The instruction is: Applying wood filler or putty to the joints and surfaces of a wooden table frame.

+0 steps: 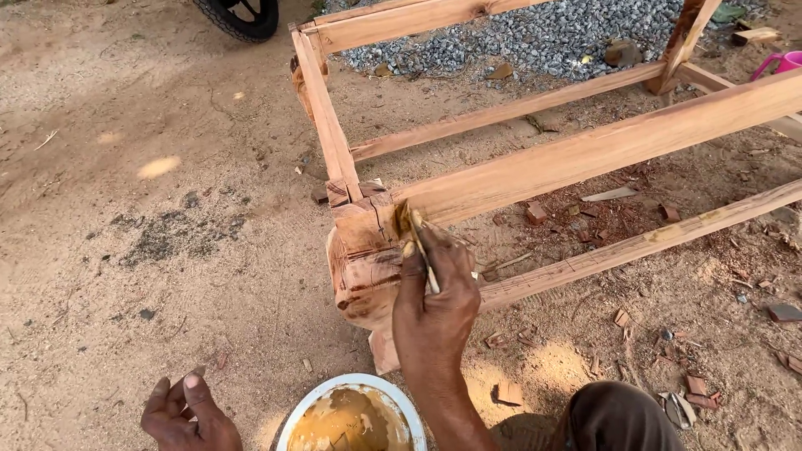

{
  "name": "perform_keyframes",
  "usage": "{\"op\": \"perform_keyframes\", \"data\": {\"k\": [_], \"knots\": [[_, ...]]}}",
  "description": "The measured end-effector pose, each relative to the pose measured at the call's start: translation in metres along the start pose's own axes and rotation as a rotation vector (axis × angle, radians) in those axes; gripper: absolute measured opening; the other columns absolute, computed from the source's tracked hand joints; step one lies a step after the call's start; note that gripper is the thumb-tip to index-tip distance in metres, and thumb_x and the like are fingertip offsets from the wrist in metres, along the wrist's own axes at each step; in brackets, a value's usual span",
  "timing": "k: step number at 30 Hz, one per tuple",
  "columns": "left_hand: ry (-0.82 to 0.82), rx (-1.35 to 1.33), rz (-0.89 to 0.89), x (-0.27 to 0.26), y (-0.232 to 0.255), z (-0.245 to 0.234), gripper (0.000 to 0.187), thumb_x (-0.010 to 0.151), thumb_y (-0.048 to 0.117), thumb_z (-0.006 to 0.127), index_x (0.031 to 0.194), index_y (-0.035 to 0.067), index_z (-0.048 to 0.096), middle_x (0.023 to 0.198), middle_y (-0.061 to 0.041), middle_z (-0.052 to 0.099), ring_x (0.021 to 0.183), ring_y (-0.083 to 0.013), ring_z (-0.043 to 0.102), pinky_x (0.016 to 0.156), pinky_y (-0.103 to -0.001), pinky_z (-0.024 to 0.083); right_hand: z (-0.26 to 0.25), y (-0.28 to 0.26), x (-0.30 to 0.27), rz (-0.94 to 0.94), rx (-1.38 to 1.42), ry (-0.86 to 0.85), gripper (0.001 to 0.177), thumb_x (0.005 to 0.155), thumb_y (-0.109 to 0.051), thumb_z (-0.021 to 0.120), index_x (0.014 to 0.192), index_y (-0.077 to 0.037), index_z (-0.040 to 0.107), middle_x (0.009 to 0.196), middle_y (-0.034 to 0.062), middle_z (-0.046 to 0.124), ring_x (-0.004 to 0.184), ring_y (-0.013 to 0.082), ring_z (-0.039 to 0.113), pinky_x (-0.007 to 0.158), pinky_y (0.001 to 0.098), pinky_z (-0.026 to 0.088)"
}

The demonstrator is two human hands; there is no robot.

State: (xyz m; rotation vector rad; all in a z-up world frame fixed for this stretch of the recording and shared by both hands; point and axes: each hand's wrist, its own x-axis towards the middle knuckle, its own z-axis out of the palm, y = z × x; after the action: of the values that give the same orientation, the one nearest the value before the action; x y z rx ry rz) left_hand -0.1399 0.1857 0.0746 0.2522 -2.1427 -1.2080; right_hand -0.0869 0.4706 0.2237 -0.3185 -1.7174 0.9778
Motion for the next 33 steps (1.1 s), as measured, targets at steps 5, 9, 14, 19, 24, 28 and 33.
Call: {"op": "perform_keyframes", "data": {"k": [5,9,14,19,24,28,33], "knots": [[0.013,-0.003,-0.015,0.003,0.008,0.000,0.048,0.119,0.029,0.050,0.142,-0.011,0.037,0.110,-0.027,0.071,0.096,-0.0311,0.070,0.079,-0.041,0.054,-0.013,-0.010,0.015,0.214,0.153,-0.133,0.027,0.096,-0.003,0.064,0.122,-0.005,0.072,0.101,0.0122,0.073,0.073,0.0134,0.066,0.056,0.0259,0.056],[0.001,-0.025,0.008,-0.001,0.027,0.004,0.046,0.117,0.027,0.050,0.140,-0.011,0.038,0.111,-0.029,0.070,0.102,-0.0316,0.071,0.077,-0.040,0.058,-0.034,0.003,0.040,0.399,0.213,-0.360,0.029,0.096,-0.006,0.065,0.123,-0.010,0.075,0.098,0.0095,0.077,0.066,0.0074,0.065,0.049,0.0235,0.054],[-0.021,-0.034,0.044,-0.004,0.020,0.007,0.046,0.117,0.028,0.050,0.138,-0.012,0.039,0.108,-0.030,0.070,0.102,-0.0321,0.072,0.078,-0.040,0.059,-0.044,0.017,0.031,0.302,0.312,-0.399,0.031,0.096,-0.004,0.064,0.126,-0.006,0.073,0.108,0.0079,0.075,0.074,0.0072,0.062,0.057,0.0217,0.055],[-0.028,0.042,0.010,-0.001,0.003,-0.003,0.047,0.117,0.029,0.051,0.138,-0.011,0.039,0.107,-0.028,0.071,0.093,-0.0335,0.072,0.075,-0.041,0.057,-0.051,0.016,0.018,0.256,0.316,-0.184,0.027,0.100,-0.004,0.065,0.126,-0.001,0.070,0.110,0.0082,0.071,0.087,0.0049,0.067,0.063,0.0196,0.058],[-0.011,0.059,0.031,0.002,-0.008,0.003,0.047,0.121,0.030,0.049,0.140,-0.012,0.038,0.107,-0.026,0.072,0.097,-0.0315,0.073,0.079,-0.040,0.057,-0.011,0.022,-0.002,0.238,0.095,-0.057,0.025,0.097,-0.005,0.064,0.120,-0.006,0.073,0.090,0.0068,0.068,0.069,0.0112,0.063,0.047,0.0246,0.057],[-0.023,0.055,0.035,0.003,-0.006,0.005,0.047,0.121,0.029,0.048,0.140,-0.012,0.038,0.107,-0.027,0.071,0.098,-0.0322,0.073,0.080,-0.040,0.058,0.010,0.016,-0.024,0.068,0.142,-0.004,0.030,0.099,-0.002,0.062,0.127,-0.004,0.070,0.092,0.0061,0.066,0.080,0.0109,0.066,0.055,0.0242,0.061],[-0.018,-0.008,0.039,-0.001,0.006,0.006,0.045,0.121,0.028,0.049,0.139,-0.012,0.039,0.109,-0.027,0.071,0.098,-0.0291,0.072,0.078,-0.038,0.057,-0.013,0.018,-0.004,0.286,0.197,-0.180,0.029,0.096,-0.004,0.065,0.123,-0.007,0.074,0.084,0.0074,0.069,0.064,0.0090,0.060,0.049,0.0244,0.052]]}}
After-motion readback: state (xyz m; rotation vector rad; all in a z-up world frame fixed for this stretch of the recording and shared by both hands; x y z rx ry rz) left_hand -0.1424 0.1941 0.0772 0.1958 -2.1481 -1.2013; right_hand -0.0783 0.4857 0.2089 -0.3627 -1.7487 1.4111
